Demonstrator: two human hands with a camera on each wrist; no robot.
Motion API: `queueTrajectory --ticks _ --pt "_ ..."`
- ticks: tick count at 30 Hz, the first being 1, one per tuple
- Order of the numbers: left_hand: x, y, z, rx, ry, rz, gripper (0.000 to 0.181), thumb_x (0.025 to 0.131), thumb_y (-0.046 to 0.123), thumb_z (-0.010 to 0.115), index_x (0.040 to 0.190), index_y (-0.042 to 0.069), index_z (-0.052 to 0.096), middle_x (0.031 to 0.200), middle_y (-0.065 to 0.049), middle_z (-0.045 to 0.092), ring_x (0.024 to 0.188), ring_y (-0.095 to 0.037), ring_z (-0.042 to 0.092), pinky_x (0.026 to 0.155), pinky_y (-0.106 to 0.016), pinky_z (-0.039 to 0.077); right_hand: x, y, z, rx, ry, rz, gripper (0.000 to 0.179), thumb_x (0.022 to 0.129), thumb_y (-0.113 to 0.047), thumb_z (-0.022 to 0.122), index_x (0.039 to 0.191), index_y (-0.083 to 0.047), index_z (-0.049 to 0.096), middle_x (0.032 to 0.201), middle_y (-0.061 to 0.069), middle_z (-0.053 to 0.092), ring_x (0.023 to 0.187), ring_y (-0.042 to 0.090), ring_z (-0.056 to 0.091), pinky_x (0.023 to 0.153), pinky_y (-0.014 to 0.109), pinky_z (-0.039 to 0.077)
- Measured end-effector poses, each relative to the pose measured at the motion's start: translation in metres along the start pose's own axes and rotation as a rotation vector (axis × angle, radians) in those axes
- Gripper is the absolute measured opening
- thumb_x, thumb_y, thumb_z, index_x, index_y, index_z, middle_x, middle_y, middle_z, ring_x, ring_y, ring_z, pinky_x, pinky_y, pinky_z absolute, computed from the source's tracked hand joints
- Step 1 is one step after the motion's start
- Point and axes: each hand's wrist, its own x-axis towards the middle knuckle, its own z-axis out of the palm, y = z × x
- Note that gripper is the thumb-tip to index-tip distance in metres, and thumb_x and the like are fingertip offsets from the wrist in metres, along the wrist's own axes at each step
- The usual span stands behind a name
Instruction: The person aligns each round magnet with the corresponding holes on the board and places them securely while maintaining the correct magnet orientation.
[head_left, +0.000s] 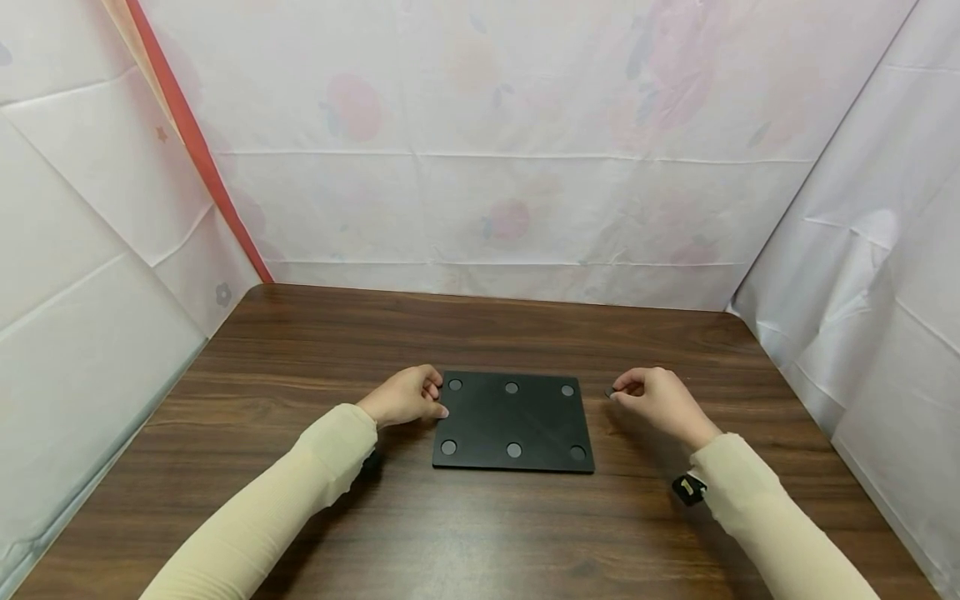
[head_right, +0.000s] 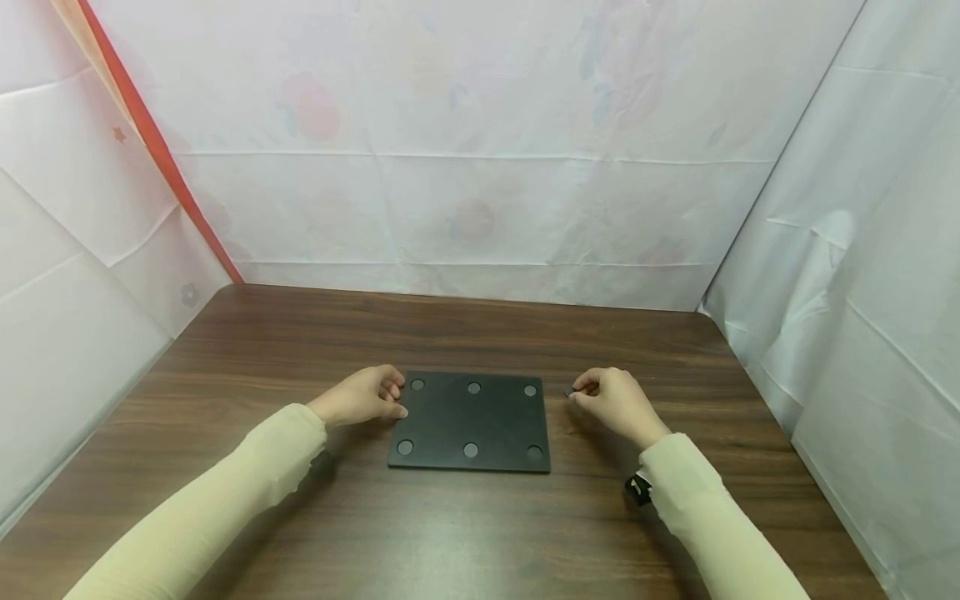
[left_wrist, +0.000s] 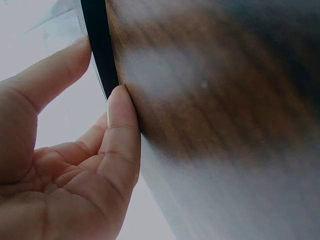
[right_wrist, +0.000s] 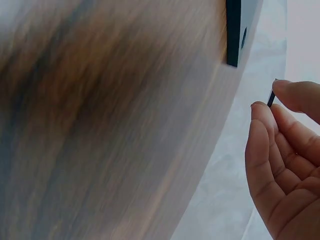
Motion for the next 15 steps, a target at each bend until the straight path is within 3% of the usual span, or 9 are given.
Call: queueTrajectory --ticks 15 --pt "0.000 -0.001 0.000 0.000 -0.005 -0.005 0.049 0.081 0.008 0.078 0.122 -0.003 0.054 0.101 -0.010 0.058 0.081 -0.016 0.052 0.068 -0.027 0.045 -0.018 -0.024 0.019 -0.013 -0.009 -0.129 0.011 0.089 -0.013 0.071 0.099 -0.009 0.073 0.091 -0.001 0.072 0.077 0.008 0.063 0.066 0.024 0.053"
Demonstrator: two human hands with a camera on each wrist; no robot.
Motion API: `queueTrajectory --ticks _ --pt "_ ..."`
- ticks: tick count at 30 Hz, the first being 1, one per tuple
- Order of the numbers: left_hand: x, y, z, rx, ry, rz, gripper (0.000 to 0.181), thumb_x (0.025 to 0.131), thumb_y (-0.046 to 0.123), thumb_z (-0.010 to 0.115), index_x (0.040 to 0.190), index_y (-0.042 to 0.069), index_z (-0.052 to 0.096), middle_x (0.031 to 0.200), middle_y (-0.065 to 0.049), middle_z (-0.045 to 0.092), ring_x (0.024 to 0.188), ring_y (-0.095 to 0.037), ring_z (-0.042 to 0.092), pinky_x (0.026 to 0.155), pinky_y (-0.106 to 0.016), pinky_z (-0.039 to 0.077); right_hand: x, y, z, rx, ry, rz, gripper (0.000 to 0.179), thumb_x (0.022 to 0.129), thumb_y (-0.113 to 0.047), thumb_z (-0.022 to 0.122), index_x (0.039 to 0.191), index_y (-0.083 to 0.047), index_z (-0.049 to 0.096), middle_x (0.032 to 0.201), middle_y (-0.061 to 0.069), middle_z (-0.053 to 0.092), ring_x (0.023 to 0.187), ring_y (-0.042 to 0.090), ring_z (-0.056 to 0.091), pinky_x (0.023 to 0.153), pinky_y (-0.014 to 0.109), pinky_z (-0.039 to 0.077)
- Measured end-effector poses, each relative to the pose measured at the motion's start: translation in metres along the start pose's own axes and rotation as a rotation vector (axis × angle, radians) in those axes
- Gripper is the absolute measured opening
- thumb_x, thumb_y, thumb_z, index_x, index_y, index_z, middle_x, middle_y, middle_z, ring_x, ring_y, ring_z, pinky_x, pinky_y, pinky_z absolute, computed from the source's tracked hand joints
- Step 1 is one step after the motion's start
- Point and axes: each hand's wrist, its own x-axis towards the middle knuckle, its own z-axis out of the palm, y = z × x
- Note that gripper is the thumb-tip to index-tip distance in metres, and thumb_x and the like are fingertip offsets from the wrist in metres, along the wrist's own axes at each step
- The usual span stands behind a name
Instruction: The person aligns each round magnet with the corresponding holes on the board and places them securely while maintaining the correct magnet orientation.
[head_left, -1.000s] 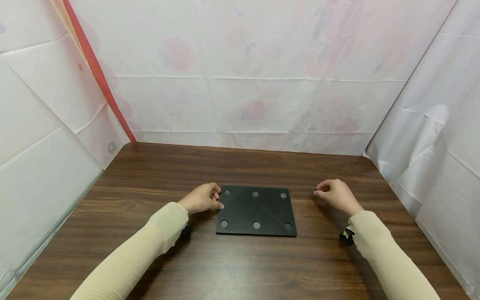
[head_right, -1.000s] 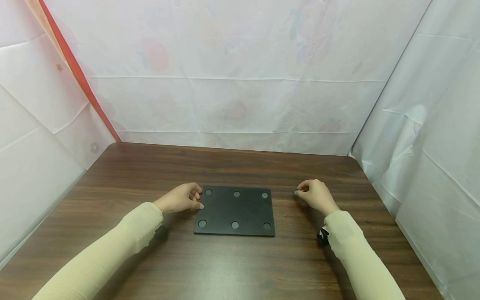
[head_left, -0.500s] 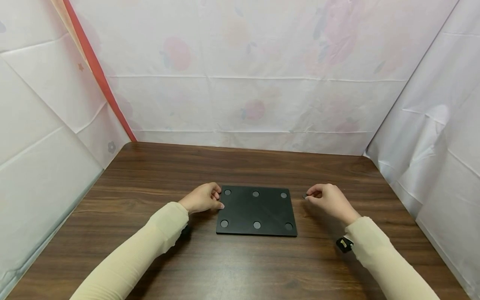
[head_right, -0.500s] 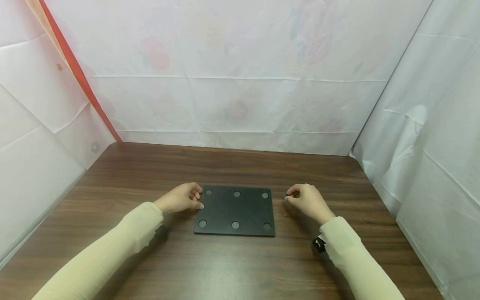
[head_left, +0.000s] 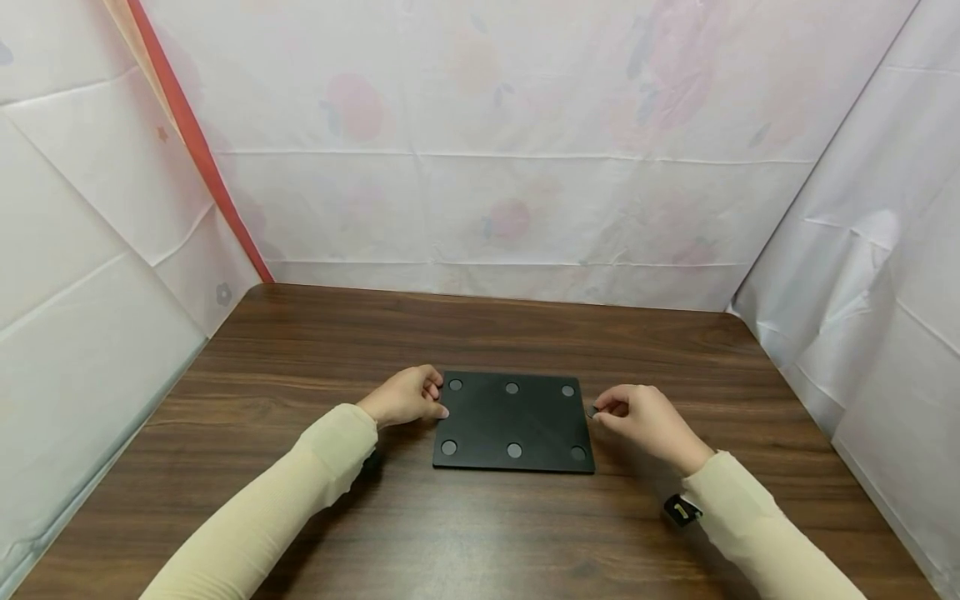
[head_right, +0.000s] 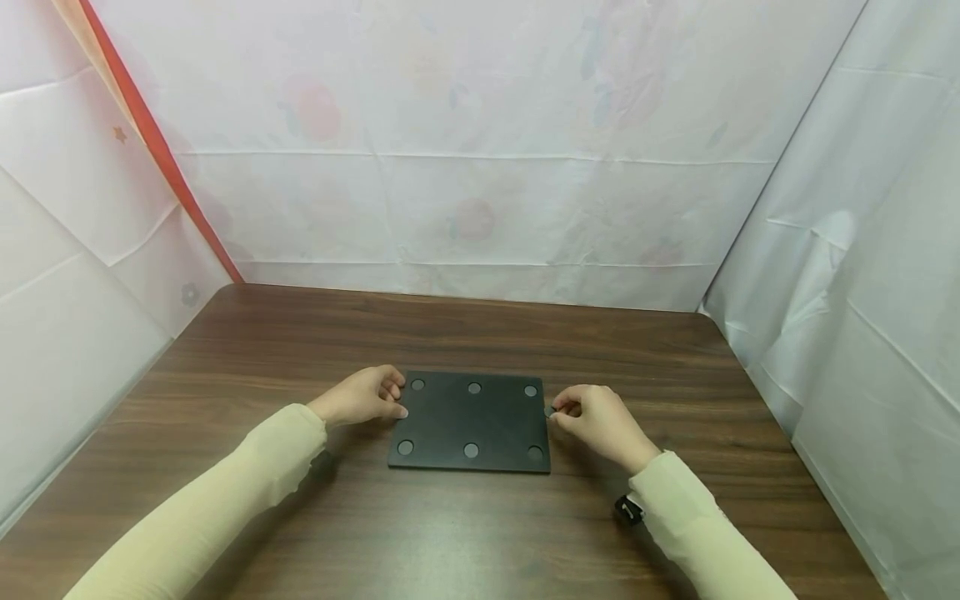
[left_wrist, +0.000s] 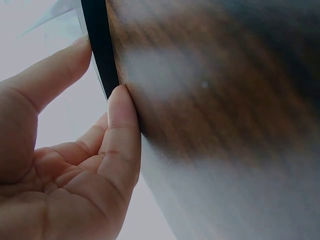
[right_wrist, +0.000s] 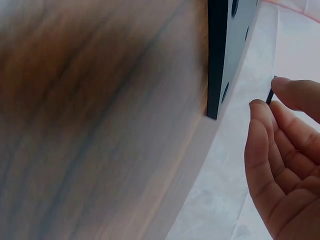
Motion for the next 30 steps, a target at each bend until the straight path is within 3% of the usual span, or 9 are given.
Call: queueTrajectory --ticks 16,30 --pt "0.000 -0.002 -0.002 0.000 -0.002 0.008 0.048 0.081 0.008 0.078 0.122 -0.003 0.054 0.100 -0.009 0.058 0.082 -0.016 0.053 0.069 -0.027 0.046 -0.011 -0.013 0.015 0.028 -0.053 -0.096 0.007 0.086 -0.011 0.074 0.093 -0.013 0.074 0.087 -0.005 0.070 0.072 0.000 0.060 0.064 0.021 0.053" --pt "0.000 -0.002 -0.002 -0.006 -0.005 0.006 0.048 0.081 0.008 0.078 0.122 -0.003 0.054 0.100 -0.010 0.057 0.081 -0.016 0.052 0.068 -0.027 0.045 -0.012 -0.014 0.024 -0.021 -0.080 -0.138 0.008 0.083 -0.010 0.077 0.090 -0.011 0.074 0.084 -0.007 0.066 0.070 -0.003 0.057 0.062 0.019 0.050"
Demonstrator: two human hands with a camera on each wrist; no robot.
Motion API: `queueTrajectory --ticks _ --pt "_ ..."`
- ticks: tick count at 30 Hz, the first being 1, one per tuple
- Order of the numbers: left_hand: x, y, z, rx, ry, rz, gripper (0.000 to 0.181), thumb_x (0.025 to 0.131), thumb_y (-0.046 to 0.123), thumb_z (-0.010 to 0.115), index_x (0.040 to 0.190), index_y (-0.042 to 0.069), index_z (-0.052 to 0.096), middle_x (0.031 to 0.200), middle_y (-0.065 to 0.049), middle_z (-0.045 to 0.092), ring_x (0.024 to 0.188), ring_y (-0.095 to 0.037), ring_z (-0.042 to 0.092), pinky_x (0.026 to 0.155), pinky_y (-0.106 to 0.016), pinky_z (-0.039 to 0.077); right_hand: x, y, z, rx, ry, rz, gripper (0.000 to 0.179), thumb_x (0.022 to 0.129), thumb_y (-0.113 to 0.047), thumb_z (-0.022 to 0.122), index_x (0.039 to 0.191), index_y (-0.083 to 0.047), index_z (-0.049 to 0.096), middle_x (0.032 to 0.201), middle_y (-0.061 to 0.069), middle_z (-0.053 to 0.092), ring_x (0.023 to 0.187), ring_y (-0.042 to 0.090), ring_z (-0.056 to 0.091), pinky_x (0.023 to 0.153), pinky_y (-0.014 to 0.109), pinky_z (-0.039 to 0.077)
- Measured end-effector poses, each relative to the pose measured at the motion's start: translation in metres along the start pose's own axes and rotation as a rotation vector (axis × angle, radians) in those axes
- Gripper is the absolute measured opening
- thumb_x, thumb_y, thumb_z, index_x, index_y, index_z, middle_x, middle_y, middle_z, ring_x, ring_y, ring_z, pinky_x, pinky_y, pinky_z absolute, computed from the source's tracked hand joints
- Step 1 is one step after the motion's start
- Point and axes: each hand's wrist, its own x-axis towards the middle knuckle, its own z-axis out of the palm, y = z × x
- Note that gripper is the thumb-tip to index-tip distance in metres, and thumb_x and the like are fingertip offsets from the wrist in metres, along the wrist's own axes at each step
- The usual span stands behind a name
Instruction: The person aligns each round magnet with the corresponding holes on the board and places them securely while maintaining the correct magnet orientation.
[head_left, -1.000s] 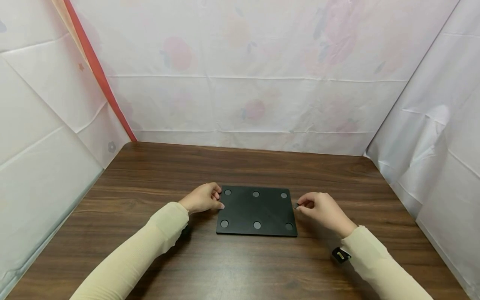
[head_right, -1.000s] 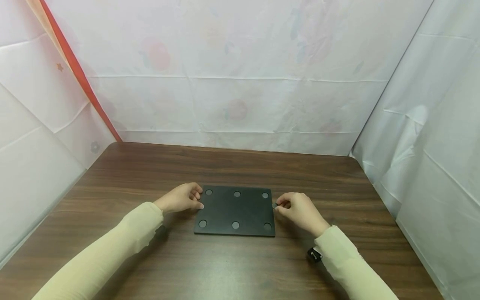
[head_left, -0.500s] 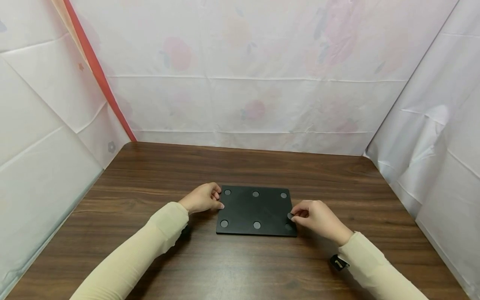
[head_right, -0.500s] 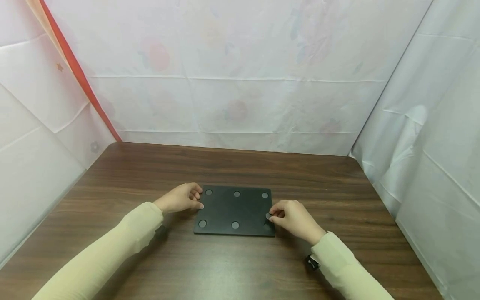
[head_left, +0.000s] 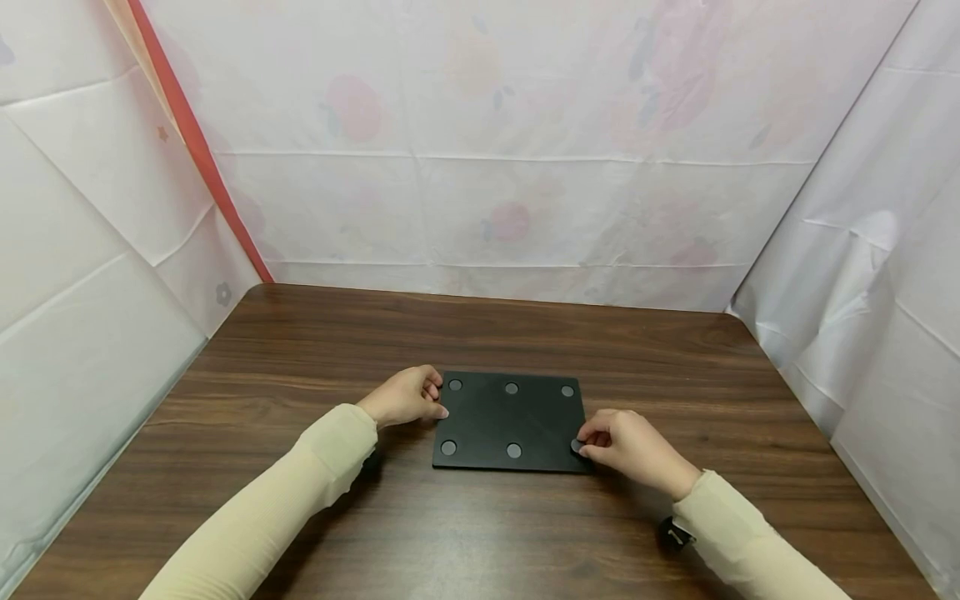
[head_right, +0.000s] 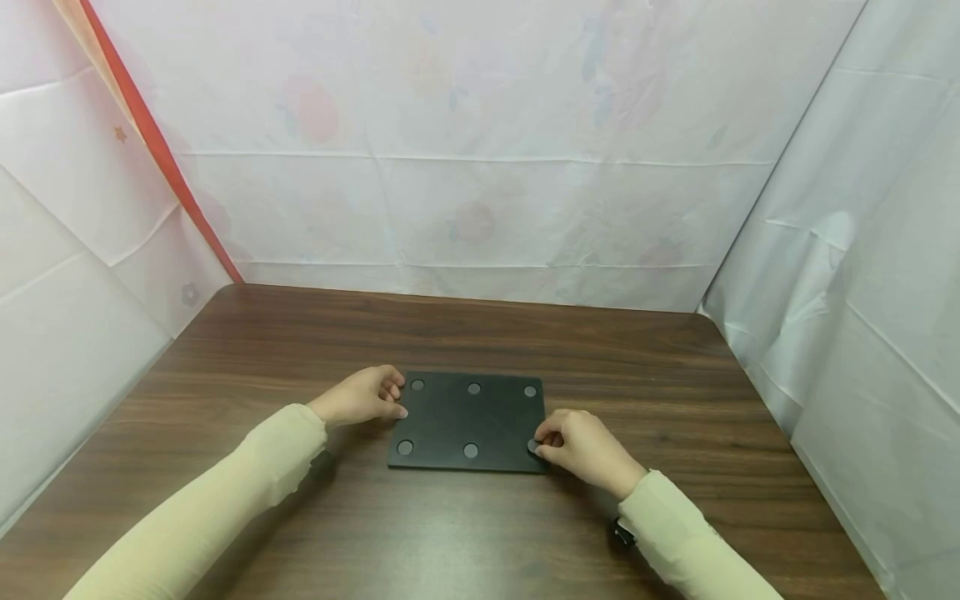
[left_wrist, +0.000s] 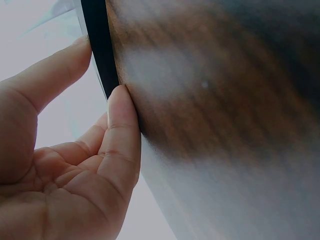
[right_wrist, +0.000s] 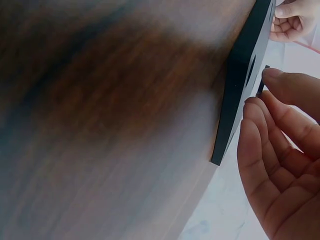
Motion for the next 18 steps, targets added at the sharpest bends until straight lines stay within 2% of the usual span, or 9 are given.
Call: queueTrajectory --ticks 18 --pt "0.0006 -0.0006 0.0006 -0.004 0.000 -0.003 0.049 0.081 0.008 0.078 0.122 -0.003 0.054 0.101 -0.010 0.058 0.081 -0.016 0.052 0.068 -0.028 0.045 -0.0016 0.0007 0.0030 -0.043 -0.010 -0.036 0.009 0.083 -0.012 0.078 0.091 -0.012 0.074 0.084 -0.008 0.064 0.071 -0.003 0.057 0.062 0.019 0.050"
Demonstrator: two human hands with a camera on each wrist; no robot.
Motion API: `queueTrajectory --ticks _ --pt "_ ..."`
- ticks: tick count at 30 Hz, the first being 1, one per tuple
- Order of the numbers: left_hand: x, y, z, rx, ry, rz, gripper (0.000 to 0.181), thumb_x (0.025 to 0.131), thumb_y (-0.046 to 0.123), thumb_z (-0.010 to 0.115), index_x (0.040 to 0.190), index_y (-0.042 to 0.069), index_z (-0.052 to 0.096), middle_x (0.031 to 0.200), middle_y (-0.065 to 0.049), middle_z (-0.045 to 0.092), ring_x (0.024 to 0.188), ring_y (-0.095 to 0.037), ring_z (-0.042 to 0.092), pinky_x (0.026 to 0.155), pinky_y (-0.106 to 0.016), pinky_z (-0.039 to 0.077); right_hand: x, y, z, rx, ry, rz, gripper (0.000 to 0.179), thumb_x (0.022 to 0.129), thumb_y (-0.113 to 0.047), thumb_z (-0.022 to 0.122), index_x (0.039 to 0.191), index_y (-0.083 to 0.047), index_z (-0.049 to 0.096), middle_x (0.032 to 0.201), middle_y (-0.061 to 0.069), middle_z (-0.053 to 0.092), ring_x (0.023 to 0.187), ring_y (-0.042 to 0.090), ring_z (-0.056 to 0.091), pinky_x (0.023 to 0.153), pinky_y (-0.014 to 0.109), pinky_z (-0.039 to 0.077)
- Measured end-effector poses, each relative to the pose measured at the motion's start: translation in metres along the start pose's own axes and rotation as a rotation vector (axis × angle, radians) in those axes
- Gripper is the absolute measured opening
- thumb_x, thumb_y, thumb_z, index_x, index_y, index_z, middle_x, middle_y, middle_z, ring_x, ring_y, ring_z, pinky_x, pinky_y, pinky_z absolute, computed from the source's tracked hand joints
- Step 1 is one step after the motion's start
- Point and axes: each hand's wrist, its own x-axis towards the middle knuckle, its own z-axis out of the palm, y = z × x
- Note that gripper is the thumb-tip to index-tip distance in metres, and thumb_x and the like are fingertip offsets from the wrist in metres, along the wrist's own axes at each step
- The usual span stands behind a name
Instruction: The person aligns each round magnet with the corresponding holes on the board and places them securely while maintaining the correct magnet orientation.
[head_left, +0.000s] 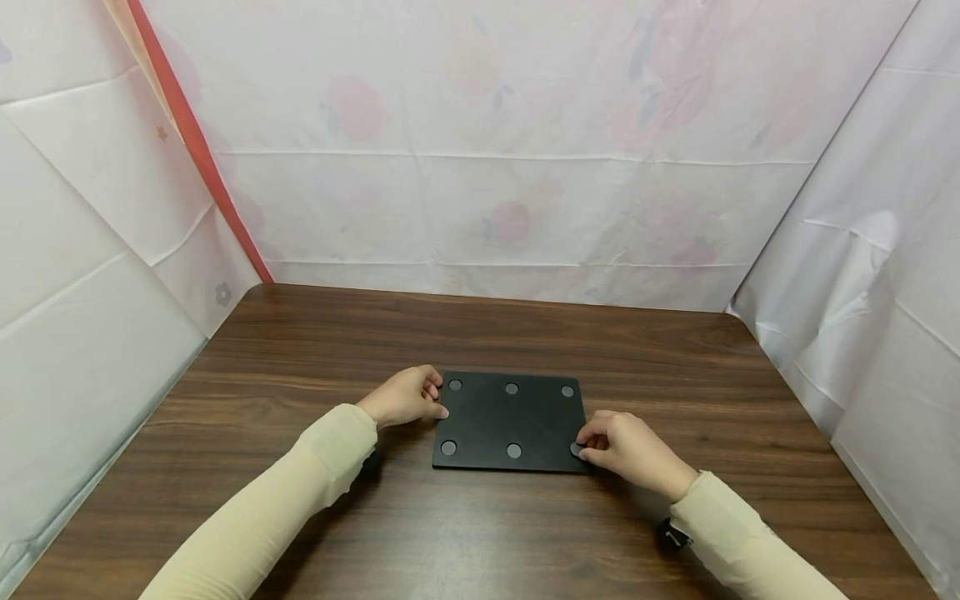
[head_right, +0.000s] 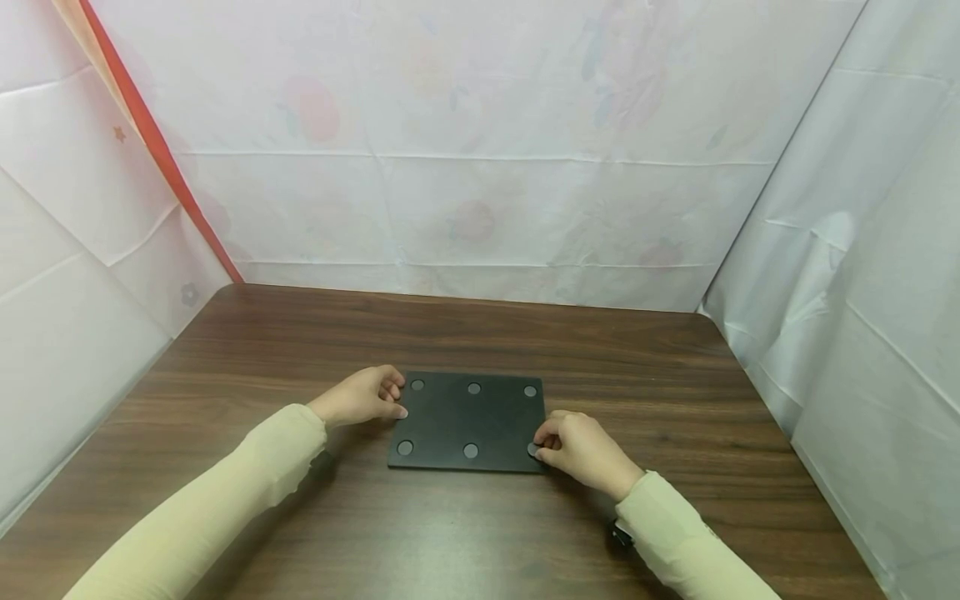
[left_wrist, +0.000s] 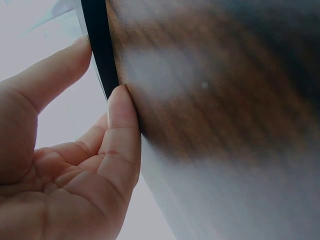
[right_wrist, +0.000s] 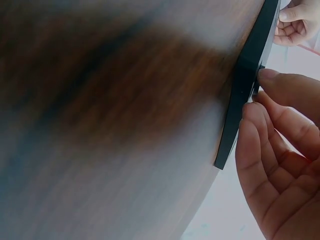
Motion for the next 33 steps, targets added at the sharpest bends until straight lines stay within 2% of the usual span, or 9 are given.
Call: queueTrajectory --ticks 14,26,33 --pt "0.0006 0.0005 0.0007 0.000 0.002 -0.002 0.050 0.081 0.008 0.078 0.123 -0.003 0.054 0.102 -0.010 0.058 0.082 -0.016 0.053 0.069 -0.027 0.046 -0.0014 -0.0007 -0.0021 0.005 -0.020 0.032 0.009 0.082 -0.012 0.078 0.090 -0.013 0.073 0.083 -0.009 0.063 0.070 -0.004 0.055 0.062 0.019 0.049" --pt "0.0018 -0.0007 0.0013 -0.007 0.003 0.001 0.049 0.082 0.007 0.078 0.123 -0.003 0.053 0.101 -0.010 0.057 0.081 -0.016 0.053 0.067 -0.027 0.046 -0.0017 0.0017 -0.0025 0.022 -0.015 0.011 0.009 0.082 -0.009 0.078 0.090 -0.012 0.074 0.083 -0.007 0.063 0.071 -0.004 0.055 0.062 0.019 0.049" --pt "0.0012 -0.0008 0.0013 -0.007 0.000 -0.008 0.049 0.082 0.008 0.078 0.124 -0.003 0.053 0.101 -0.010 0.057 0.081 -0.016 0.052 0.066 -0.027 0.046 -0.0025 0.0002 -0.0013 0.029 -0.032 0.045 0.009 0.083 -0.011 0.077 0.091 -0.013 0.074 0.084 -0.009 0.063 0.071 -0.004 0.055 0.063 0.019 0.050"
